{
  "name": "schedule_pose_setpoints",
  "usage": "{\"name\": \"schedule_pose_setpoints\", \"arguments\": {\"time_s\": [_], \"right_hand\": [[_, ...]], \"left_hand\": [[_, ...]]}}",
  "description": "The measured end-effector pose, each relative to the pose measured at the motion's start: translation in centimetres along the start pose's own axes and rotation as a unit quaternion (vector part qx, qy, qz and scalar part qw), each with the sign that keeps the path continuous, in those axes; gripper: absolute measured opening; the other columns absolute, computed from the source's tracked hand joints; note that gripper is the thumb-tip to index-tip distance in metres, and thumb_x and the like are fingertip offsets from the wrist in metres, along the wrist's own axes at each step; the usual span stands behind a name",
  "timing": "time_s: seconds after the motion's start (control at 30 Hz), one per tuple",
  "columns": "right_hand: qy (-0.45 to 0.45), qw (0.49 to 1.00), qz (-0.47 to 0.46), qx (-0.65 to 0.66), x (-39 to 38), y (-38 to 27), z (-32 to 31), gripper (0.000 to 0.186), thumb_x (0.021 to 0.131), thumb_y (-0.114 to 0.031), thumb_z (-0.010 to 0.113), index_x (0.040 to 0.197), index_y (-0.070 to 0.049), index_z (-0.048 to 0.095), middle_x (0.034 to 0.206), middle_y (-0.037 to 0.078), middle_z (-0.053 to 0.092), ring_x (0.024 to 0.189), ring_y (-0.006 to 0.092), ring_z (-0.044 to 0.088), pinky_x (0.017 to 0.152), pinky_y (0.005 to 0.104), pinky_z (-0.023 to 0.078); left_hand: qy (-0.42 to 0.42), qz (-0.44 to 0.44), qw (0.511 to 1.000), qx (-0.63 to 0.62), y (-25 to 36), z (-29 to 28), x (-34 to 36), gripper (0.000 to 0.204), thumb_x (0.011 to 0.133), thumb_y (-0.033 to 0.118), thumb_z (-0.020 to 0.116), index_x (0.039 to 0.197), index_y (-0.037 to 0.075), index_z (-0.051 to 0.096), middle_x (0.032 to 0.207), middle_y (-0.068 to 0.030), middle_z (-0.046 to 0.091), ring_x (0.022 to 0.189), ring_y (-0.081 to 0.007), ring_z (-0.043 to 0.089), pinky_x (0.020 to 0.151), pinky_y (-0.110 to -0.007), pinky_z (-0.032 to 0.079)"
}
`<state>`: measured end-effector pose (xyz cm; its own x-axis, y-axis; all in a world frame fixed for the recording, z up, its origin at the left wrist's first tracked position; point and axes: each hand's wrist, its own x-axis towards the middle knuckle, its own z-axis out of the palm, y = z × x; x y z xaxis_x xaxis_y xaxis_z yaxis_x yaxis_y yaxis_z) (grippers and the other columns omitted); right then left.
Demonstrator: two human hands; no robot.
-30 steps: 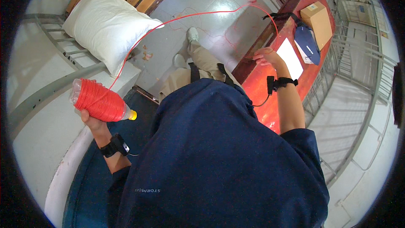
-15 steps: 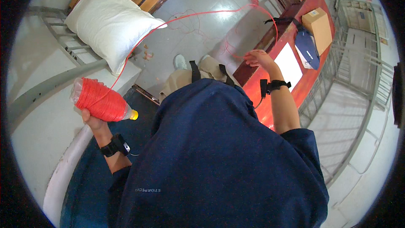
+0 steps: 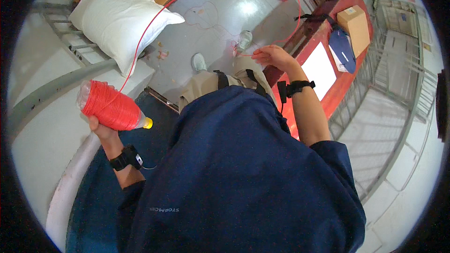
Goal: The person wraps a red wire around a plastic bottle by hand and then pulls the end of the wire.
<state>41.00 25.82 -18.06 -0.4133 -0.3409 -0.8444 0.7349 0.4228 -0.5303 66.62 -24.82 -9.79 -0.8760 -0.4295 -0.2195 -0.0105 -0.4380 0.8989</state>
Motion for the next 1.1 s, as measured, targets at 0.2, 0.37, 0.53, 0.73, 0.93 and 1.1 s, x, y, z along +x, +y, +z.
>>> {"name": "schedule_pose_setpoints", "arguments": {"time_s": [0.2,0.37,0.53,0.73,0.93,1.1], "right_hand": [[-0.042,0.999,0.013,-0.026,0.5,-2.8,1.0,0.037,0.099,-0.026,0.047,0.111,0.006,0.063,0.105,0.014,0.071,0.092,0.0211,0.067,0.087,0.031,0.051],[-0.139,0.989,-0.045,-0.01,0.2,-7.3,2.0,0.036,0.099,-0.025,0.047,0.11,0.006,0.063,0.105,0.016,0.071,0.095,0.0234,0.066,0.088,0.0339,0.049],[-0.274,0.947,-0.167,0.002,-0.6,-13.2,4.2,0.042,0.097,-0.03,0.05,0.111,0.007,0.063,0.106,0.021,0.07,0.097,0.0272,0.067,0.088,0.0357,0.049],[-0.357,0.913,-0.195,-0.01,-2.4,-17.8,7.5,0.045,0.097,-0.032,0.05,0.111,0.009,0.062,0.105,0.023,0.069,0.095,0.0291,0.066,0.089,0.0379,0.048],[-0.347,0.877,-0.333,-0.014,-5.9,-21.5,7.0,0.047,0.098,-0.034,0.047,0.112,0.008,0.062,0.105,0.025,0.069,0.096,0.0307,0.065,0.09,0.0405,0.047],[-0.342,0.822,-0.455,0.01,-11.3,-27.0,4.1,0.046,0.097,-0.036,0.048,0.117,0.003,0.062,0.116,0.022,0.065,0.105,0.0311,0.061,0.096,0.0468,0.041]], "left_hand": [[-0.001,0.031,0.999,0.024,0.0,-0.3,-1.6,0.101,0.069,0.059,0.074,0.142,0.001,0.036,0.133,-0.0179,0.052,0.118,-0.0318,0.056,0.096,-0.047,0.051],[0.05,0.065,0.996,0.019,-1.0,-1.0,-4.1,0.101,0.069,0.061,0.073,0.142,0.001,0.036,0.133,-0.0176,0.052,0.117,-0.0318,0.056,0.096,-0.047,0.05],[0.115,0.069,0.991,-0.019,-1.5,1.5,-6.7,0.099,0.071,0.059,0.074,0.14,-0.001,0.038,0.13,-0.019,0.054,0.116,-0.0339,0.057,0.098,-0.045,0.047],[0.127,0.083,0.988,-0.028,-2.6,3.0,-8.4,0.1,0.072,0.061,0.071,0.141,-0.001,0.037,0.131,-0.0189,0.053,0.117,-0.034,0.057,0.098,-0.046,0.047],[0.13,0.074,0.989,-0.021,-3.4,2.9,-9.1,0.101,0.073,0.064,0.068,0.143,0.0,0.035,0.134,-0.0183,0.052,0.118,-0.0337,0.056,0.098,-0.047,0.047],[0.136,0.072,0.988,-0.01,-3.8,3.1,-9.8,0.102,0.074,0.066,0.066,0.145,0.0,0.034,0.136,-0.0178,0.05,0.119,-0.0335,0.055,0.099,-0.048,0.047]]}}
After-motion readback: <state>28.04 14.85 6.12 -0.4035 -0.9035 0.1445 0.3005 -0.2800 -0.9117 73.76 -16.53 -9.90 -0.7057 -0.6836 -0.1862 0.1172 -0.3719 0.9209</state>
